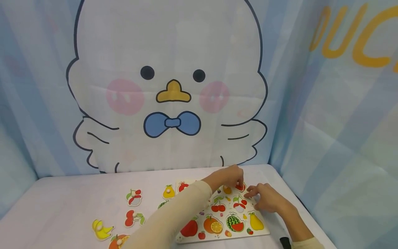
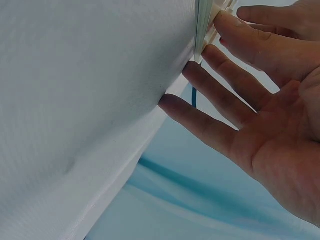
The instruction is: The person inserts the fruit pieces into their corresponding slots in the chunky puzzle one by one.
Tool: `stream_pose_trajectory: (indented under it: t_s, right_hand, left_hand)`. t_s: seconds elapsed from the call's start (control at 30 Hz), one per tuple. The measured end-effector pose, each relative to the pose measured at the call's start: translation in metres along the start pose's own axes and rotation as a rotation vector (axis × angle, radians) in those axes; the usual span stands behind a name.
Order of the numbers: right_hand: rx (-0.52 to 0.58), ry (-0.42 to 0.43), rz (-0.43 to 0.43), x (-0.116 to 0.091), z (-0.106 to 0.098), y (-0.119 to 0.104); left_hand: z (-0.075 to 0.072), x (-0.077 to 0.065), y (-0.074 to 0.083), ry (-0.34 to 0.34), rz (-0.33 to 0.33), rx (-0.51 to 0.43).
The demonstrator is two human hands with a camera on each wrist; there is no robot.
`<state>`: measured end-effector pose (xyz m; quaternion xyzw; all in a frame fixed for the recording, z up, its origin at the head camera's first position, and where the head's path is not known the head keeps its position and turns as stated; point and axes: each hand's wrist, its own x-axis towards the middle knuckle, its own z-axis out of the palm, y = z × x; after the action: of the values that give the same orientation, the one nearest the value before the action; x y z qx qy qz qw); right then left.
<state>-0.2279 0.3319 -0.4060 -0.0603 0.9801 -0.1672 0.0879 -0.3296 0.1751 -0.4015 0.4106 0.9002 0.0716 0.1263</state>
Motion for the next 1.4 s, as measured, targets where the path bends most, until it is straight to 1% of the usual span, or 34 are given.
stream_pose_trajectory:
  t_s: [0.1, 0.27, 0.4, 0.53, 0.63, 0.7, 0.8, 0.9, 0.97, 1.07, 1.17, 1.27, 1.4]
  right_hand:
    - [0.002, 0.004, -0.006, 0.000, 0.001, 0.001]
    - [0.001, 0.005, 0.002, 0.000, 0.001, 0.000]
    - [0.007, -0.002, 0.003, -0.001, -0.001, -0.001]
    - [0.018, -0.002, -0.010, -0.001, -0.001, -0.001]
    - [0.019, -0.001, -0.010, -0.001, 0.000, 0.000]
    - [0.017, 0.000, -0.005, -0.001, 0.000, 0.000]
    - [0.014, -0.003, -0.003, 0.000, -0.001, 0.000]
    - [0.010, -0.006, -0.007, 0.001, -0.001, 0.000]
    - [0.012, -0.005, -0.010, 0.001, -0.001, 0.000]
    - [0.006, -0.002, -0.015, 0.002, 0.000, 0.000]
    - [0.015, -0.005, -0.020, 0.002, 0.001, 0.000]
    - [0.028, -0.012, -0.020, 0.002, 0.001, -0.001]
    - [0.016, -0.008, -0.020, 0.002, 0.000, -0.002]
  left_hand:
    - [0.001, -0.001, 0.001, -0.006, 0.019, 0.002]
    - [0.000, -0.004, 0.001, -0.018, 0.012, -0.031]
    - [-0.001, -0.005, 0.000, -0.023, 0.020, -0.037]
    - [-0.001, -0.005, -0.001, -0.028, 0.030, -0.052]
    - [-0.001, -0.003, -0.001, -0.025, 0.029, -0.084]
    - [0.000, -0.002, 0.000, -0.003, 0.027, -0.093]
    - [0.002, 0.001, 0.001, 0.055, 0.019, -0.056]
    - [0.003, 0.004, 0.002, 0.094, -0.013, -0.019]
    - [0.004, 0.005, 0.003, 0.099, -0.039, -0.011]
    - [0.006, 0.007, 0.004, 0.104, -0.069, -0.029]
    - [0.009, 0.008, 0.006, 0.116, -0.076, -0.021]
    - [0.011, 0.008, 0.009, 0.140, -0.067, 0.024]
    - [0.010, 0.007, 0.012, 0.167, -0.058, 0.069]
